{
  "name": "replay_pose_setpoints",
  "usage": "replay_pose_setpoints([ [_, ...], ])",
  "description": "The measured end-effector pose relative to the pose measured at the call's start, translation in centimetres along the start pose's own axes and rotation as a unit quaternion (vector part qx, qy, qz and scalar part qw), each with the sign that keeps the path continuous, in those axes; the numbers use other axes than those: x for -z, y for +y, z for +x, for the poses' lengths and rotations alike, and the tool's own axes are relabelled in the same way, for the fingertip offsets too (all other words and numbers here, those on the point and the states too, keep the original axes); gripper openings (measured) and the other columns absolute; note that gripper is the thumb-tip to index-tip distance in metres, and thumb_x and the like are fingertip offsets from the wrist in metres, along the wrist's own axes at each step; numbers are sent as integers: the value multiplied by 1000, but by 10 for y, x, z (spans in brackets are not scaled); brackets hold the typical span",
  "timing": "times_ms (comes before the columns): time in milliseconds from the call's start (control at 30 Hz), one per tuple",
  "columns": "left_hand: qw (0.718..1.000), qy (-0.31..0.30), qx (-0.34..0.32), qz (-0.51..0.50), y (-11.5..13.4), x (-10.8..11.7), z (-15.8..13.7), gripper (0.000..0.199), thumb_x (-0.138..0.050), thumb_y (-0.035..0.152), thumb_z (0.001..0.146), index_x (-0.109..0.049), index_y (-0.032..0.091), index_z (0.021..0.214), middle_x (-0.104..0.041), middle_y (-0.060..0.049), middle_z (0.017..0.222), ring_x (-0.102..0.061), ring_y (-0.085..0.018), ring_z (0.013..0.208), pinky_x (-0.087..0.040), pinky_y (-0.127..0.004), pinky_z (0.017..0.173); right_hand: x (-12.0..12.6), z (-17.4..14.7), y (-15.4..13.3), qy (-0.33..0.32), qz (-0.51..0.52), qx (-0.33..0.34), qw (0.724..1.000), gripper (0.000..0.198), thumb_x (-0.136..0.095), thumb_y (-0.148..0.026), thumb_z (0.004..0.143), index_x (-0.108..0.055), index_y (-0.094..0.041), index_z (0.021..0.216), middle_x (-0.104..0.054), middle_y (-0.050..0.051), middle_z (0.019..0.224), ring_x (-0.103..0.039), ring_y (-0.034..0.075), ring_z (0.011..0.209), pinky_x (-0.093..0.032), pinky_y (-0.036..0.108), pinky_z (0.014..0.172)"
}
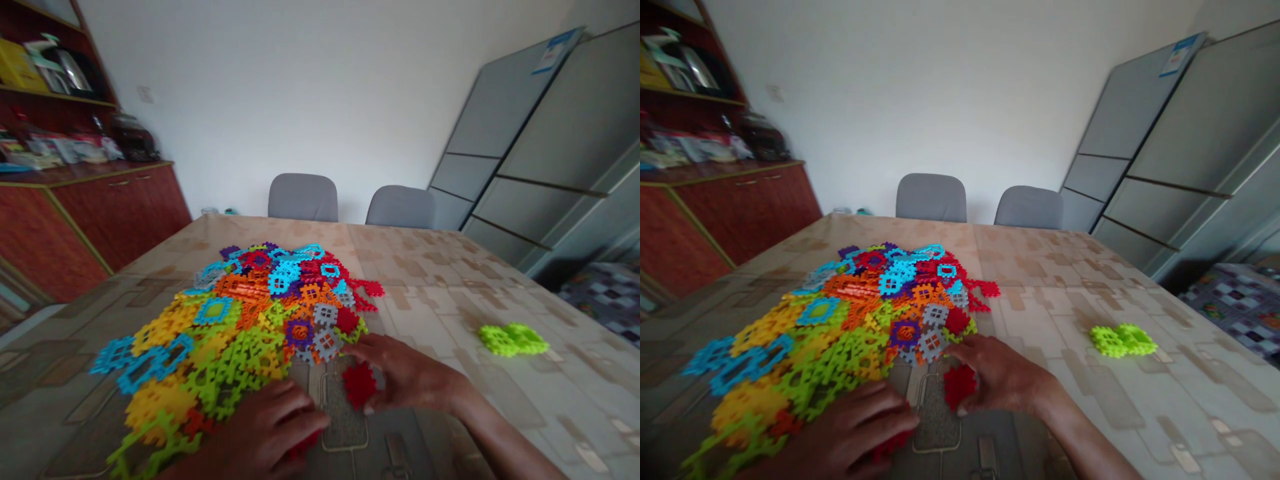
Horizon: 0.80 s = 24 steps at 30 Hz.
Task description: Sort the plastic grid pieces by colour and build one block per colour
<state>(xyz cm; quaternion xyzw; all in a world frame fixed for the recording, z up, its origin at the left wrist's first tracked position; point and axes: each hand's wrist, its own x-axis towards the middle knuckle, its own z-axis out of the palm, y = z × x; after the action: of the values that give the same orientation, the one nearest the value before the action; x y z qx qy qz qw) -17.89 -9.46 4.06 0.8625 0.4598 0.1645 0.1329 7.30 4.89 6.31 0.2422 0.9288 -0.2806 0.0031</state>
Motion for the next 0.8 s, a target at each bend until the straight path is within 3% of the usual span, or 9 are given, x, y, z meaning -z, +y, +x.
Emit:
replay_pose_setpoints([
  [100,997,-35,67,-15,0,5,-3,74,-92,46,71,-62,31,137,-67,-9,135,-63,-34,118,-55,-40,98,-1,0,-1,7,-9,-1,1000,88,-92,-37,68,-55,-23,147,-61,16,140,-57,35,128,-44,45,109],
  [167,993,-36,114,-21,-3,2,-5,84,-92,45,69,-56,32,144,-61,-9,143,-57,-37,128,-49,-47,107,-2,-1,1,17,-8,5,1000,85,-92,-35,68,-57,-25,145,-63,14,138,-59,34,125,-46,45,106],
  [233,990,-33,136,-24,-6,-5,-7,82,-88,42,75,-51,33,148,-59,-8,146,-54,-37,132,-44,-51,112,-1,0,5,40,0,10,999,66,-86,-30,75,-63,-27,137,-68,10,130,-64,30,116,-50,40,100],
  [300,989,-31,142,-29,-9,-13,-8,77,-84,37,79,-51,34,149,-59,-8,146,-54,-36,132,-44,-51,112,5,5,12,92,0,5,996,38,-74,-20,83,-70,-26,121,-73,6,113,-69,24,98,-54,33,88],
  [367,989,-30,142,-32,-10,-19,-7,73,-80,29,80,-52,34,148,-59,-8,146,-55,-35,132,-45,-50,112,14,15,23,153,-14,-13,988,24,-64,-14,87,-72,-23,107,-75,5,99,-69,21,86,-54,31,80],
  [467,992,-15,117,-36,-8,-21,-4,70,-79,22,78,-56,35,142,-64,-6,141,-58,-33,127,-47,-45,110,25,36,42,210,-42,-35,976,25,-59,-14,88,-72,-21,107,-75,10,107,-68,25,101,-53,37,90],
  [567,995,-1,99,-31,-6,-19,-5,68,-82,28,78,-57,36,141,-67,-4,137,-61,-31,123,-49,-40,109,26,55,55,235,-62,-47,969,30,-55,-12,88,-72,-21,111,-74,13,117,-65,28,112,-49,42,99],
  [667,994,-13,107,-9,-7,-18,-8,74,-85,42,77,-56,34,144,-64,-8,142,-61,-34,125,-50,-41,107,17,64,57,236,-74,-54,967,25,-55,-11,86,-73,-18,102,-75,13,106,-68,26,100,-52,37,89],
  [800,994,-15,106,3,-5,-11,-10,72,-82,55,79,-59,31,142,-61,-11,145,-61,-37,126,-51,-45,107,12,57,53,214,-80,-43,973,17,-58,-13,86,-72,-20,93,-73,6,88,-67,20,81,-50,27,73],
])
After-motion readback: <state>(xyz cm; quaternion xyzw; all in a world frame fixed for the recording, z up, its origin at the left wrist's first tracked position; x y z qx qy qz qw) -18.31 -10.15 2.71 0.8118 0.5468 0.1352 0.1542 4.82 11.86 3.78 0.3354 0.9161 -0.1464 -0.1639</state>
